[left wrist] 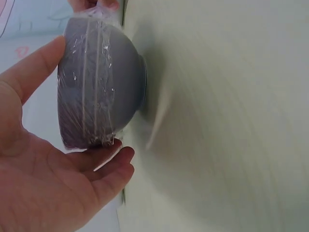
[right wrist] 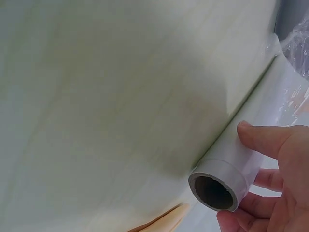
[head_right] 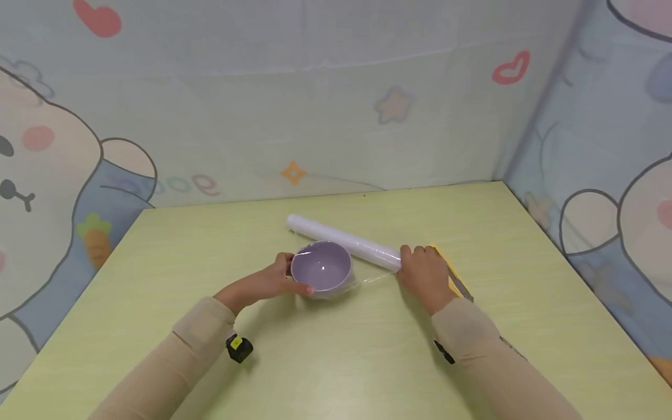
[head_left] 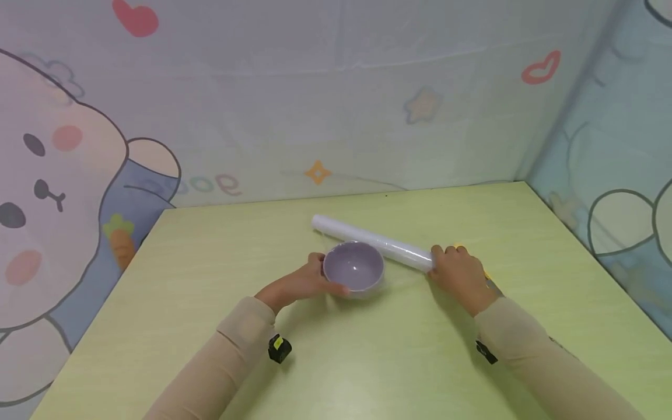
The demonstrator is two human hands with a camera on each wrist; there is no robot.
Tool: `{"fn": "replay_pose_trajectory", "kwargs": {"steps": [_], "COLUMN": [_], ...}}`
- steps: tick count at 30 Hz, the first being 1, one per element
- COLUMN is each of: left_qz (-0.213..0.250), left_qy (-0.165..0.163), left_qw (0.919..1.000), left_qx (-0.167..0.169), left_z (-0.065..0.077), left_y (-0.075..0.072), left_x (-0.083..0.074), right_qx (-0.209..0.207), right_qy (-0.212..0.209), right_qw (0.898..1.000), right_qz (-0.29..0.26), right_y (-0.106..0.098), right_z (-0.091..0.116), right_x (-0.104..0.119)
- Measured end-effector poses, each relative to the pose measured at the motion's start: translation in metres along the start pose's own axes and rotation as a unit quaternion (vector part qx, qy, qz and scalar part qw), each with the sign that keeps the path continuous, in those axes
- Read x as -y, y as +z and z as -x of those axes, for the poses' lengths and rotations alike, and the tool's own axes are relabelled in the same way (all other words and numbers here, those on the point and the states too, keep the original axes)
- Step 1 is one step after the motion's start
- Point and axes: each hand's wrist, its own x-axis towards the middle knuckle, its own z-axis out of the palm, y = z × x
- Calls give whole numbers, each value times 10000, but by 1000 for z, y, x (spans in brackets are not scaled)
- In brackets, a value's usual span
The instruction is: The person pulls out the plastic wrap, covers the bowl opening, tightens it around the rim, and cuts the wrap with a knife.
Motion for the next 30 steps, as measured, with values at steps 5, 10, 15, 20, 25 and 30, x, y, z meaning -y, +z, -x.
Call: {"fn": "replay_pose_trajectory", "kwargs": {"steps": [5, 10, 15, 20, 25, 30], "left_qz": [-65, -38, -44, -293, -718, -784], "left_qy": [5, 8, 107, 344, 548, 388], "left_qw": [9994, 9990, 9999, 9955, 9864, 9849], "left_qx": [332, 437, -93, -837, -1372, -1491], "left_z": [-1, 1, 5, 9, 9, 6], "left_y": [-9, -13, -3, 17, 30, 38], "left_x": [0, -2, -6, -8, -6, -4], "right_qx": [-184, -379, -182, 990, 2126, 2364], "right_qy": [-22, -105, -121, -116, -31, 52], "right_qw": [9998, 9992, 9998, 9947, 9727, 9550], "right_qz": [-37, 11, -46, -263, -932, -1793], "right_y": [2, 4, 2, -13, -33, -30], "right_z": [4, 6, 8, 5, -9, -25], "right_x": [2, 3, 3, 0, -5, -11]}}
